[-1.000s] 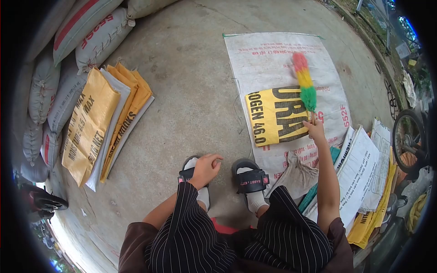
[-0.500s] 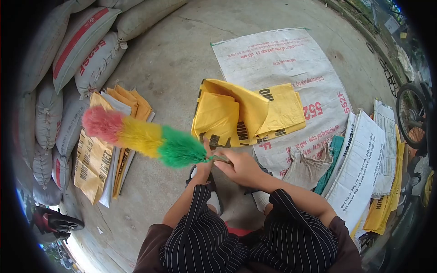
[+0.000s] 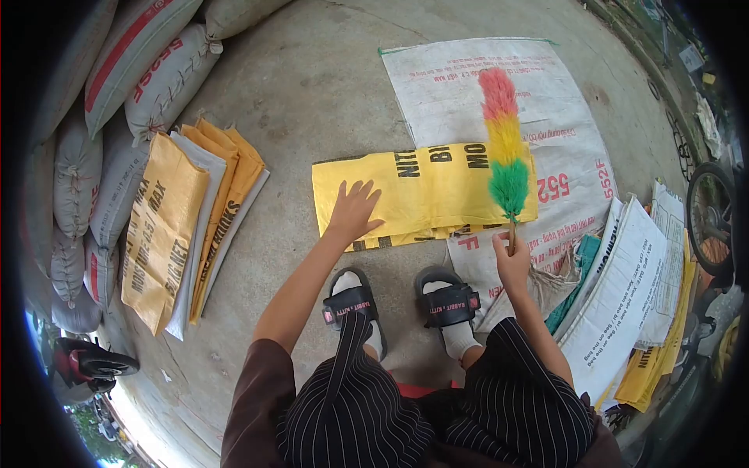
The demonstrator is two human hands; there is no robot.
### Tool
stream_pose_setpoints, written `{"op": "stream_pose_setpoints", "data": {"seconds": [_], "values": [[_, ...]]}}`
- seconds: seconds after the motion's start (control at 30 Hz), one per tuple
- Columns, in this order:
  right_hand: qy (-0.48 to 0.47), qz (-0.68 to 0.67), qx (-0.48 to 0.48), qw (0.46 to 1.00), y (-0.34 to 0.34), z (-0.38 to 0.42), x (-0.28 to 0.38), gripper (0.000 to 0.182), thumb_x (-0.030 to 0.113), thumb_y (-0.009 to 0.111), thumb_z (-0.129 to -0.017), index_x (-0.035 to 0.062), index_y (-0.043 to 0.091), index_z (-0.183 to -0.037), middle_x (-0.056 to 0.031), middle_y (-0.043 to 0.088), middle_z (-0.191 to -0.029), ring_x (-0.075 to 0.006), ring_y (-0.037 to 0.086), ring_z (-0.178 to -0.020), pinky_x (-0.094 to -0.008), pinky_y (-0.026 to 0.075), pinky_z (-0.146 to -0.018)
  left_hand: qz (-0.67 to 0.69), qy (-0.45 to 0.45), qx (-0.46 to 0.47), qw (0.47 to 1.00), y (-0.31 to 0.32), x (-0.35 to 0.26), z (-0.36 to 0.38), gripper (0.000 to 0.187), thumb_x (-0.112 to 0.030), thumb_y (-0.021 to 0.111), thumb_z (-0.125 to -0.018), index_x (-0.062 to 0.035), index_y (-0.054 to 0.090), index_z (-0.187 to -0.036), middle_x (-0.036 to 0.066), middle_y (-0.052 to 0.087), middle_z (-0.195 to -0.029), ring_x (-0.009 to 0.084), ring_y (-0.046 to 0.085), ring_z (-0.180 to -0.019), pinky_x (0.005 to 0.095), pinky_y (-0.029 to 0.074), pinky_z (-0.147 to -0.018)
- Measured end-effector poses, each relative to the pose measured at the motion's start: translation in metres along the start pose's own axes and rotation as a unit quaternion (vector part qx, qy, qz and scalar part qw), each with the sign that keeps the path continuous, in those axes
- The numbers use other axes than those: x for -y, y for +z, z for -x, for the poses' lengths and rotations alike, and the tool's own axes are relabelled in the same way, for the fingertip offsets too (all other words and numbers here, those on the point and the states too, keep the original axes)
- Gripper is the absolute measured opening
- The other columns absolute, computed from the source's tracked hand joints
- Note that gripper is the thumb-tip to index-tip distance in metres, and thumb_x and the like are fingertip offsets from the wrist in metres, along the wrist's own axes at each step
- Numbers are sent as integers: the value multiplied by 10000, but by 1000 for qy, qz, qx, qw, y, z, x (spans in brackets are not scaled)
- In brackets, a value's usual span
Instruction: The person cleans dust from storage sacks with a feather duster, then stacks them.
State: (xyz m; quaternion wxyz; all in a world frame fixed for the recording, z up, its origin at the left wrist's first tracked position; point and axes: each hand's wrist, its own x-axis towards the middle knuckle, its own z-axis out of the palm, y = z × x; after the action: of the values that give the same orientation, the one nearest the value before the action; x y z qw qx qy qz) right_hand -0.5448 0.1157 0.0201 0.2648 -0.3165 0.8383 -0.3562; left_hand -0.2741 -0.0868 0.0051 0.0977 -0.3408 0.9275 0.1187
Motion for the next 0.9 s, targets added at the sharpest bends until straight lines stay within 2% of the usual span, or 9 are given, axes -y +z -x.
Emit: {"op": "stream_pose_setpoints", "data": {"seconds": [0.17,0.23,0.27,0.4,0.53,0.67,0.73,0.8,0.9], "values": [[-68,-9,-59,996,-14,-8,-23,125,155,606,-774,35,599,-808,-10,448,-524,-94,391,-474,-268,308,-466,-129,90,-132,979,29,-29,-3,537,-349,607,-740,-39,484,-1161,168,483,-1194,337,474,-1087,489,370,-900],[-38,-22,-52,998,-24,-10,-21,123,151,598,-785,30,597,-810,2,439,-524,-79,386,-474,-258,300,-461,-49,7,128,991,38,-24,-13,327,-260,567,-757,-22,584,-980,136,623,-939,329,597,-862,429,471,-740],[-9,-32,-41,999,-27,-12,-15,122,146,590,-795,25,594,-811,13,429,-525,-63,382,-474,-247,291,-456,6,11,33,999,39,-18,-13,205,-149,504,-743,-29,609,-873,157,629,-749,347,601,-659,418,472,-629],[-16,-51,-63,997,-40,-17,-9,137,129,554,-830,-5,575,-841,35,435,-550,-44,382,-495,-229,279,-454,258,-43,-104,960,-31,-9,-32,201,-77,431,-754,20,582,-846,203,602,-786,381,563,-719,404,456,-678],[-138,-54,-189,971,-46,-20,-2,160,136,535,-853,-21,564,-865,30,426,-573,-37,361,-504,-222,258,-451,512,-150,-47,844,-109,44,-67,271,-183,450,-850,15,599,-960,122,632,-849,205,593,-781,335,447,-686],[-111,-51,-140,983,-47,-12,16,132,107,538,-844,-9,567,-901,52,379,-544,-21,322,-479,-204,235,-436,594,-244,-79,762,-149,143,-89,299,-262,489,-862,-39,604,-1025,127,614,-954,195,584,-849,321,447,-745],[-111,-54,-100,987,-39,-7,28,143,83,550,-826,2,571,-943,63,348,-530,-19,294,-462,-202,218,-427,674,-321,-211,631,-163,161,-89,334,-315,487,-859,-42,612,-1007,114,612,-970,198,562,-921,314,421,-806],[-83,-100,-46,990,-29,-4,28,199,73,574,-796,14,580,-986,66,330,-518,-25,281,-453,-210,214,-423,519,-440,-271,681,-173,188,-78,372,-344,487,-849,-28,602,-1008,139,609,-963,217,539,-978,320,391,-849],[-65,-61,0,996,-10,3,21,206,78,592,-781,13,588,-977,61,324,-508,-29,283,-451,-219,223,-422,322,-414,-502,688,-172,189,-42,307,-270,497,-835,-11,591,-969,130,603,-876,224,572,-810,331,429,-725]]}}
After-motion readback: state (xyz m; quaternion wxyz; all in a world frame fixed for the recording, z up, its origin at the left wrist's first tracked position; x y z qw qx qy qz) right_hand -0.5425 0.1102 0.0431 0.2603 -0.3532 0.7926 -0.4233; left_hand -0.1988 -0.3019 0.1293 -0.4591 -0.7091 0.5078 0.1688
